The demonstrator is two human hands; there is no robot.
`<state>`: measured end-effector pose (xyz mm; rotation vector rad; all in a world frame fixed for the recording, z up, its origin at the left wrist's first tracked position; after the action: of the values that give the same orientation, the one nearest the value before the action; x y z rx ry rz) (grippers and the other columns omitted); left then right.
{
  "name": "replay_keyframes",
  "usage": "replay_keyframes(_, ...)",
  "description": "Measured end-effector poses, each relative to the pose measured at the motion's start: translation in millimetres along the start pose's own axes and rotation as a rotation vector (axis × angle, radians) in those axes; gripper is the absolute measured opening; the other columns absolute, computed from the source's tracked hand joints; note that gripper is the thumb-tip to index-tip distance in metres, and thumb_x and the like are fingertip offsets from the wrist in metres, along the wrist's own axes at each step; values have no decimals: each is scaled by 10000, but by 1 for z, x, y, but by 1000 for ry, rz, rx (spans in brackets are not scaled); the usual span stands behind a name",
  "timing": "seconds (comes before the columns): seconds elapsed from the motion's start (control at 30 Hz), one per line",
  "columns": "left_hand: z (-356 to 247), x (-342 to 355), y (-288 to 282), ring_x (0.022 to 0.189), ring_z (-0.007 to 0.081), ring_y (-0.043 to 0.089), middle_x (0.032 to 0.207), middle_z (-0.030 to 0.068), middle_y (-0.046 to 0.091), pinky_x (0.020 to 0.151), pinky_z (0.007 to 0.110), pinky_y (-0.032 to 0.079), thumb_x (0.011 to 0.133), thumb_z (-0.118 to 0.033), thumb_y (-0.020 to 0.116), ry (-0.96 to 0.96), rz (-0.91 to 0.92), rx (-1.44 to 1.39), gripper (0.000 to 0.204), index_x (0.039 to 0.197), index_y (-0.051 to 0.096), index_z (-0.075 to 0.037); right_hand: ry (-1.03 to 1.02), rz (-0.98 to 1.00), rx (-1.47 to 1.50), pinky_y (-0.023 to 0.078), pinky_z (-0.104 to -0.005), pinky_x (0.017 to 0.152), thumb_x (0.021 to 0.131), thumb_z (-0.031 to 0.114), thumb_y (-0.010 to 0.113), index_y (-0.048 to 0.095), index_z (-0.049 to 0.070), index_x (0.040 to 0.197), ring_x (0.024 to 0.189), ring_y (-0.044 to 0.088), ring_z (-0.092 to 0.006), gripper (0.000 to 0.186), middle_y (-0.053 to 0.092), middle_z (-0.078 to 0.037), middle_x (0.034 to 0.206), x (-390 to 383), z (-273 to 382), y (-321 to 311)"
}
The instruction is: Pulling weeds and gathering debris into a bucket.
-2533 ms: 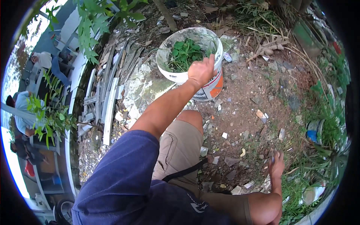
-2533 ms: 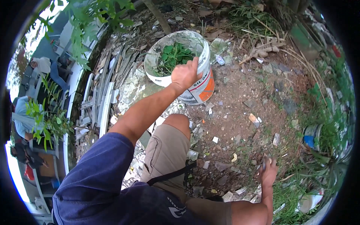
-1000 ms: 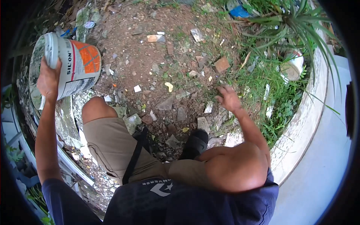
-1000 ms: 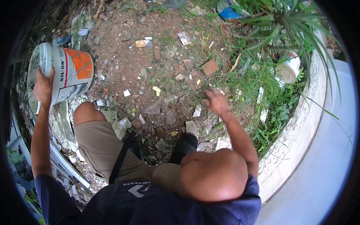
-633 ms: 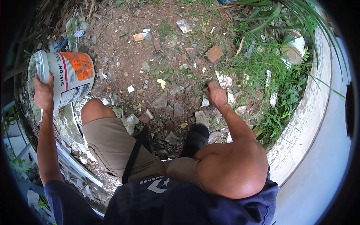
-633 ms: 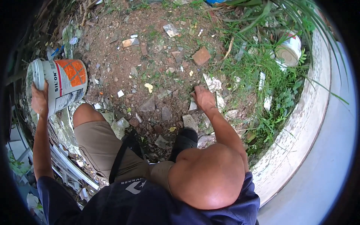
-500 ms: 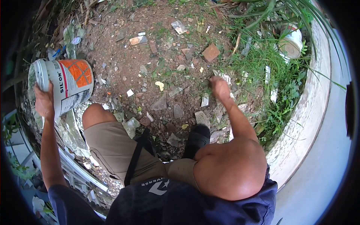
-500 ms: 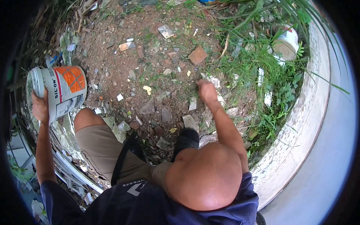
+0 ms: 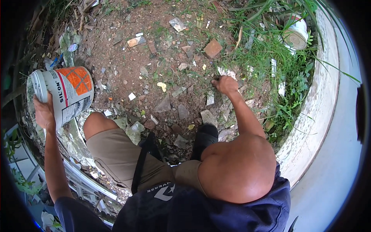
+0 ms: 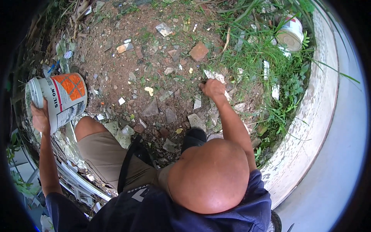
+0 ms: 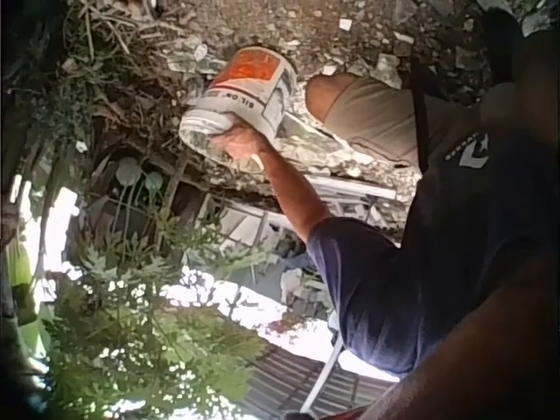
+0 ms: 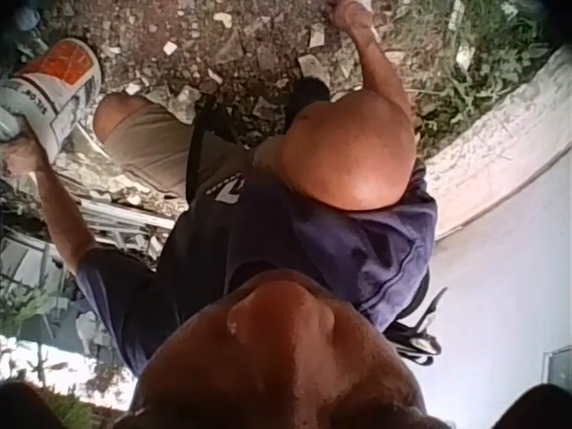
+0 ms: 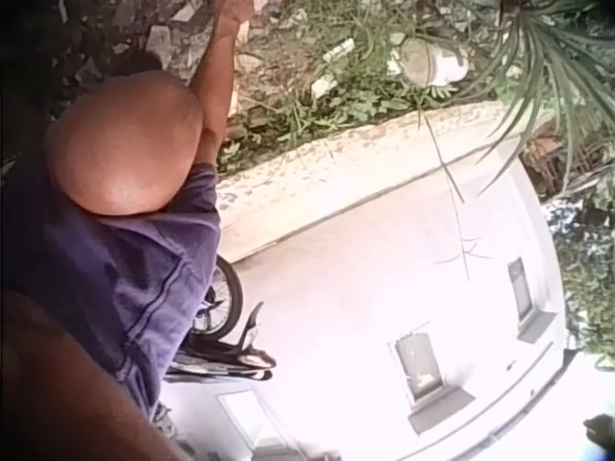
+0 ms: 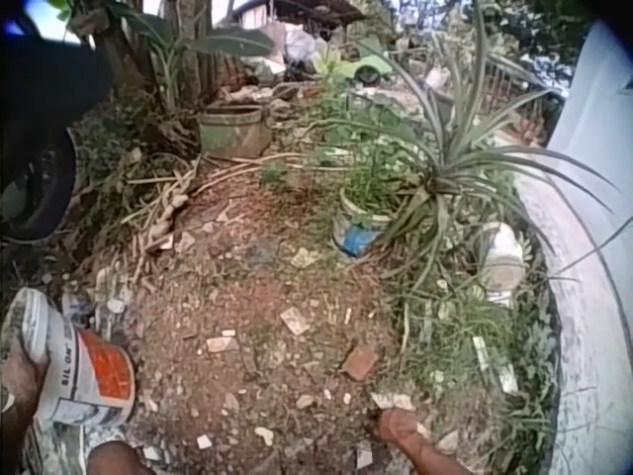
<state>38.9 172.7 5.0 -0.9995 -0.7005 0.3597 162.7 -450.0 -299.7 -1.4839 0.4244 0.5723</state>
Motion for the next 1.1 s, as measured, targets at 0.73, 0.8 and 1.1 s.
replay_keyframes(0.73,0,0,6,932,349,560,1125,165,531,760,416,447,739,-623,460,15,39,-7,737,1249,387,-95,119,0,21,467,-412,744,816,481,456,613,111,947,863,584,-351,422,620,-171,858,-1,-29,-31)
replay_keyframes(0.8,4,2,8,929,353,560,1117,169,535,759,416,446,737,-622,465,-5,36,17,739,1244,391,-89,147,74,-68,465,-422,753,815,499,444,610,118,959,887,576,-361,440,616,-175,877,-1,-20,-7)
replay_keyframes(1.1,1,-1,2,922,355,564,1102,180,542,756,415,445,737,-616,475,7,16,0,733,1231,401,-79,-181,5,152,468,-428,751,785,487,479,607,47,923,851,593,-333,479,598,-221,911,-6,-9,-2)
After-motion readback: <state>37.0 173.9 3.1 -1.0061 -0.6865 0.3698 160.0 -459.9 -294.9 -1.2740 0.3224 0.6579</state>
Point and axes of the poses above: each hand's wrist, its own x-axis towards the middle knuckle, its own y-axis out of the palm, z = x × y, the point moved 8 cm from there along x, towards the middle knuckle
